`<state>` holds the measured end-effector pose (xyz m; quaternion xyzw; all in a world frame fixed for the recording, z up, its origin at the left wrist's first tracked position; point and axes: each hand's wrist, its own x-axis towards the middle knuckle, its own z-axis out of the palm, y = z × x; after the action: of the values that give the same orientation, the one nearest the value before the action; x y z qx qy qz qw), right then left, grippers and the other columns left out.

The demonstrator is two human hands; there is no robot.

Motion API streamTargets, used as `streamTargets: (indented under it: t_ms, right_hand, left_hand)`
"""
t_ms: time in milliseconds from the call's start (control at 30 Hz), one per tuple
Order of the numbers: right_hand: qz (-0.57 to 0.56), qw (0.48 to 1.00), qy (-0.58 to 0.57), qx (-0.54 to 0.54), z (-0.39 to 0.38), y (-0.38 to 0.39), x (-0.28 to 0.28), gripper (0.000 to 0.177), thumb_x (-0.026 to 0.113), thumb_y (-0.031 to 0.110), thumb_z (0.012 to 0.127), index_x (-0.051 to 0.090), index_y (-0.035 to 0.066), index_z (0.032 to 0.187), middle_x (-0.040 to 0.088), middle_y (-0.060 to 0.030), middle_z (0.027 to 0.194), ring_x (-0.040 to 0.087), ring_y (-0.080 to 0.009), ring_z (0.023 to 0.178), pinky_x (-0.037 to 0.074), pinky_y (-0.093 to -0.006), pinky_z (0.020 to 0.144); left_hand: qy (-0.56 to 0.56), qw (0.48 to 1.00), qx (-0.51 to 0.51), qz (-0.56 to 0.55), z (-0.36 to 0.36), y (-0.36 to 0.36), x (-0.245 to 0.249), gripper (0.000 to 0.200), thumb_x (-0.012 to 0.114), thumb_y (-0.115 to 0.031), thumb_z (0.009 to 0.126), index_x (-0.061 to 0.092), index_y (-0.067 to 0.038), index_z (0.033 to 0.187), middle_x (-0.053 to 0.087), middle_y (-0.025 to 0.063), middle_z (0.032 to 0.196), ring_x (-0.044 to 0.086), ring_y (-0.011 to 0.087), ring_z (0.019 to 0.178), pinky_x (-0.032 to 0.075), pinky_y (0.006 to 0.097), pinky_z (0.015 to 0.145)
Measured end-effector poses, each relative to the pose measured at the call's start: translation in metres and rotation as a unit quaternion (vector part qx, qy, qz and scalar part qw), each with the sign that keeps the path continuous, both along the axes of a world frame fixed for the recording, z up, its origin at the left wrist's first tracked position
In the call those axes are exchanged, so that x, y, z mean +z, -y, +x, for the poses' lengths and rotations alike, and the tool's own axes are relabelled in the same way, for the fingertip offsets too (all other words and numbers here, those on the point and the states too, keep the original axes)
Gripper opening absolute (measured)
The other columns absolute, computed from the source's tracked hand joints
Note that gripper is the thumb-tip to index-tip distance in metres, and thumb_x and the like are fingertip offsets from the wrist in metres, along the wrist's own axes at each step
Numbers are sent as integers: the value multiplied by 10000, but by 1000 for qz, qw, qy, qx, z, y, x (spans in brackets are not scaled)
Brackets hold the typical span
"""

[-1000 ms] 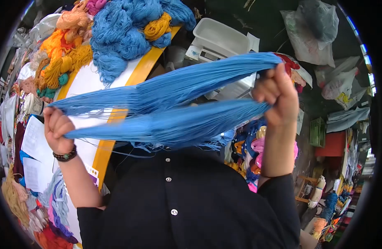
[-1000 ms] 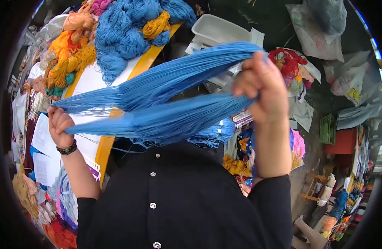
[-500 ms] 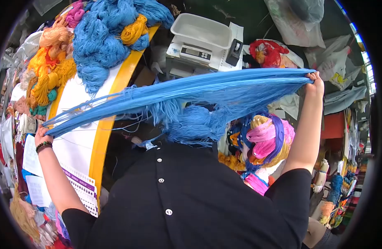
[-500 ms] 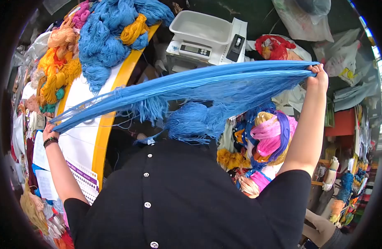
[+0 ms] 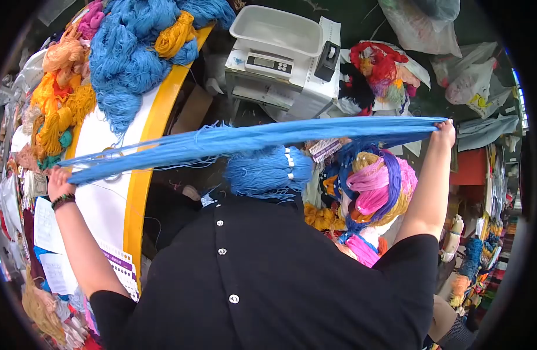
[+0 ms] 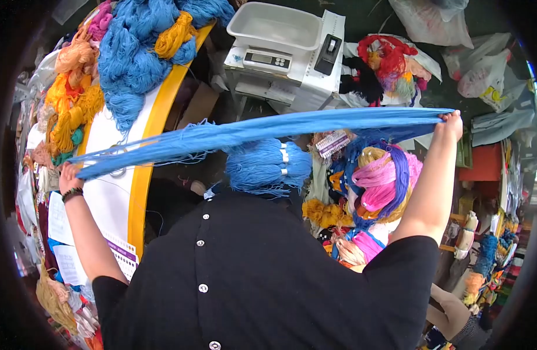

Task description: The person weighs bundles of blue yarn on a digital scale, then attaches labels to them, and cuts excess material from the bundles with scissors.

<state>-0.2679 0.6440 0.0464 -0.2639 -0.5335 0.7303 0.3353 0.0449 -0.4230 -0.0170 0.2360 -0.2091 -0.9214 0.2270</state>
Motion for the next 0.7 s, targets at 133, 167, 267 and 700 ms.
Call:
streamTargets:
  t_ms: [133, 167, 267, 700]
  right_hand:
    - [-15, 988, 100, 121, 61, 25, 11, 338, 536, 286, 942, 402, 147, 666, 312, 42, 534, 306, -96, 458, 318, -260, 461]
    - [-16, 984, 111, 135, 71, 34, 10, 338, 554, 299, 933, 406, 151, 668, 307, 51, 535, 299, -91, 457, 319, -256, 465]
    - [-58, 980, 97, 163, 87, 67, 12, 337, 565, 308, 928, 408, 158, 670, 300, 62, 542, 299, -80, 472, 331, -251, 480]
    - [-190, 965, -22, 182, 71, 32, 55, 331, 424, 280, 995, 392, 111, 712, 301, 31, 564, 300, -103, 498, 332, -240, 477]
  left_hand:
    - [10, 986, -147, -82, -9, -122, -5, 247, 360, -176, 1001, 534, -36, 895, 325, -53, 578, 293, 52, 428, 229, 210, 400]
    - [10, 978, -194, -74, -17, -165, -3, 259, 358, -177, 1004, 550, -37, 901, 315, -57, 576, 303, 47, 436, 232, 206, 398]
    - [109, 940, -313, -77, -50, -273, -25, 154, 514, -202, 952, 585, -68, 919, 322, -97, 534, 275, 11, 396, 200, 190, 376]
    - [69, 773, -424, -467, -96, -428, -59, 174, 617, -118, 874, 638, 2, 1000, 657, 23, 889, 592, 110, 828, 472, 268, 775]
